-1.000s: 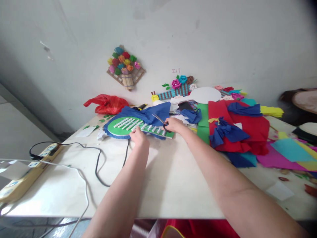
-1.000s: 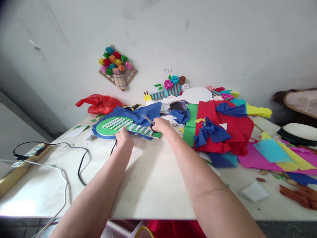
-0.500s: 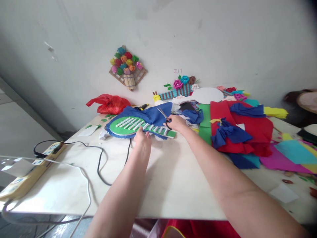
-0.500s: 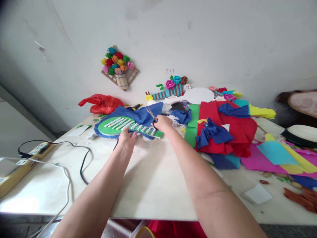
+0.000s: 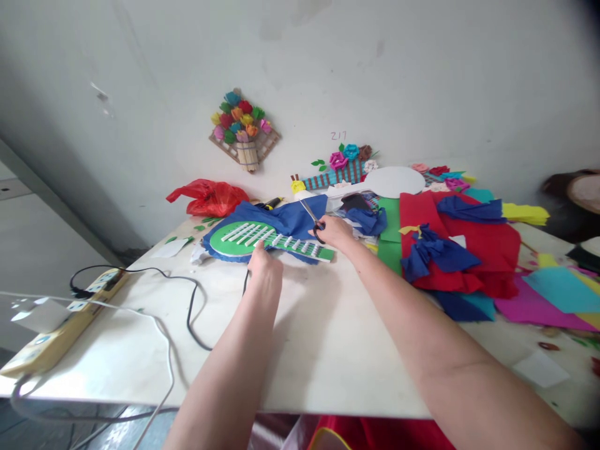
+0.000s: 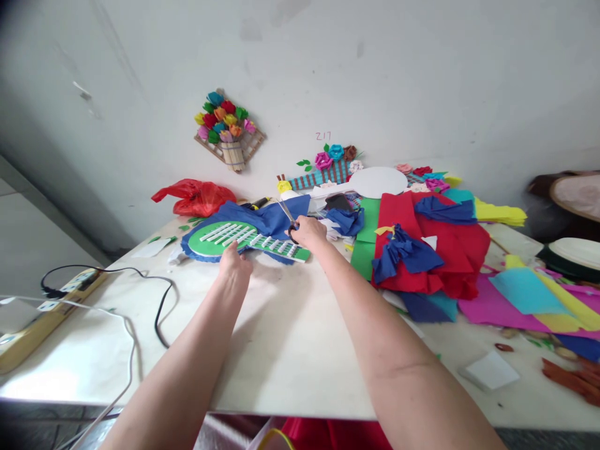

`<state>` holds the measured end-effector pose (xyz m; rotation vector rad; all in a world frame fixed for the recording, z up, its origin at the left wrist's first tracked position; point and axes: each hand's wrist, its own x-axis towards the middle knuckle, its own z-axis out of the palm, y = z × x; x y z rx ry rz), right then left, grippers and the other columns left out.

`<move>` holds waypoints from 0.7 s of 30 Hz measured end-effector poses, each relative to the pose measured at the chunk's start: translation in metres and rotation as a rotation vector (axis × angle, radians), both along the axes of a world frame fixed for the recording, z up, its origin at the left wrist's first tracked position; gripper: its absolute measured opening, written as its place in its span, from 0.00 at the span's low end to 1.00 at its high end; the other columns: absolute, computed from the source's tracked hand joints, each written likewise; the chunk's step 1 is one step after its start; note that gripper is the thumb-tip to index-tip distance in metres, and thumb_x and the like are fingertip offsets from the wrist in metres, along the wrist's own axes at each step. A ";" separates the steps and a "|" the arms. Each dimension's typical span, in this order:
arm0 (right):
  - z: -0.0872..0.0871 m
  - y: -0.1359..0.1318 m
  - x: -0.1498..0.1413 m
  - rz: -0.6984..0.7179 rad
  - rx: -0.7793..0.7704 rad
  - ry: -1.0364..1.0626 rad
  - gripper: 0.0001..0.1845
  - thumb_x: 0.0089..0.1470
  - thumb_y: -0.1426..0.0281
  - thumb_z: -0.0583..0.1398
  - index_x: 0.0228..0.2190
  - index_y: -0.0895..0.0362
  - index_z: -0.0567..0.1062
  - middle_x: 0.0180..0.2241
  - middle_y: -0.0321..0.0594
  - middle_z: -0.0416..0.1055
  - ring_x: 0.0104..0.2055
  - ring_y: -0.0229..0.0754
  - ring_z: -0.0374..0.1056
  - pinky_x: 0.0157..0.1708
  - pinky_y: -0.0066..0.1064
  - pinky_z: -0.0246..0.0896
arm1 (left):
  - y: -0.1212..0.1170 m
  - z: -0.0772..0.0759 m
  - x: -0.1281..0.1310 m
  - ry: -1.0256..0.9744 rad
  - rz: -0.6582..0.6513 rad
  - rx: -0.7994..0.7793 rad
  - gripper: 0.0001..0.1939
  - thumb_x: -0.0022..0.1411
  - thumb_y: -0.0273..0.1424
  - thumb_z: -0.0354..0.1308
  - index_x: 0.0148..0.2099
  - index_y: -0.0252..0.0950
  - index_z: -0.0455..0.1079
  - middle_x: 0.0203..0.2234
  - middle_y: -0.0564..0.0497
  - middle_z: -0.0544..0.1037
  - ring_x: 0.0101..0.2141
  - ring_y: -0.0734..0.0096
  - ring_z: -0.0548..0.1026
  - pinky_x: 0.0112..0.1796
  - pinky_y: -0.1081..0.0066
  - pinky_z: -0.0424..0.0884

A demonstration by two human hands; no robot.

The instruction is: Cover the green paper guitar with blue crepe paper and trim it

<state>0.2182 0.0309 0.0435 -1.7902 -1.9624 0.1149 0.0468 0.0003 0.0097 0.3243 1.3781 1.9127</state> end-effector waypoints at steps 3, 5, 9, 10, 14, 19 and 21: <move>0.001 -0.001 -0.001 0.009 -0.001 -0.002 0.21 0.47 0.51 0.59 0.38 0.52 0.75 0.40 0.41 0.76 0.43 0.48 0.70 0.36 0.33 0.60 | -0.003 0.006 0.002 -0.175 0.063 -0.017 0.03 0.54 0.31 0.54 0.30 0.39 0.63 0.32 0.48 0.72 0.37 0.64 0.73 0.35 0.68 0.71; 0.002 -0.002 -0.002 0.013 0.000 -0.002 0.21 0.46 0.52 0.59 0.38 0.52 0.75 0.40 0.41 0.76 0.43 0.48 0.70 0.36 0.33 0.60 | -0.005 0.010 0.003 -0.238 0.060 0.008 0.02 0.56 0.30 0.54 0.32 0.38 0.64 0.35 0.48 0.72 0.40 0.66 0.74 0.37 0.70 0.71; 0.004 -0.004 -0.003 0.008 -0.005 -0.009 0.20 0.47 0.53 0.59 0.38 0.52 0.75 0.40 0.41 0.76 0.43 0.48 0.70 0.36 0.33 0.60 | -0.009 0.013 -0.002 -0.281 0.007 0.040 0.06 0.60 0.33 0.53 0.39 0.38 0.66 0.39 0.47 0.73 0.43 0.67 0.74 0.41 0.72 0.70; 0.005 -0.005 -0.004 0.007 -0.009 -0.012 0.19 0.47 0.54 0.59 0.38 0.51 0.76 0.39 0.41 0.76 0.43 0.48 0.71 0.36 0.32 0.60 | -0.009 0.013 -0.005 -0.273 -0.023 0.033 0.09 0.60 0.35 0.52 0.42 0.38 0.66 0.38 0.46 0.73 0.43 0.65 0.75 0.41 0.70 0.71; 0.005 -0.006 -0.004 0.009 -0.017 -0.017 0.18 0.47 0.55 0.59 0.38 0.51 0.76 0.39 0.41 0.76 0.43 0.47 0.71 0.36 0.32 0.61 | -0.007 0.013 -0.020 -0.259 -0.133 -0.012 0.24 0.59 0.45 0.52 0.53 0.37 0.63 0.38 0.41 0.75 0.39 0.57 0.76 0.38 0.63 0.73; 0.004 -0.005 -0.003 0.003 0.002 -0.003 0.18 0.47 0.55 0.59 0.36 0.51 0.76 0.39 0.41 0.76 0.42 0.47 0.71 0.35 0.32 0.60 | -0.001 0.012 -0.032 -0.326 -0.060 0.009 0.23 0.59 0.35 0.53 0.58 0.41 0.60 0.48 0.41 0.71 0.45 0.54 0.74 0.40 0.56 0.74; 0.004 -0.005 -0.002 0.006 0.019 0.023 0.18 0.47 0.54 0.59 0.35 0.52 0.76 0.38 0.41 0.77 0.41 0.47 0.71 0.34 0.31 0.60 | 0.002 0.010 -0.034 -0.326 -0.052 0.028 0.22 0.62 0.30 0.49 0.59 0.43 0.59 0.52 0.42 0.69 0.48 0.55 0.72 0.41 0.56 0.74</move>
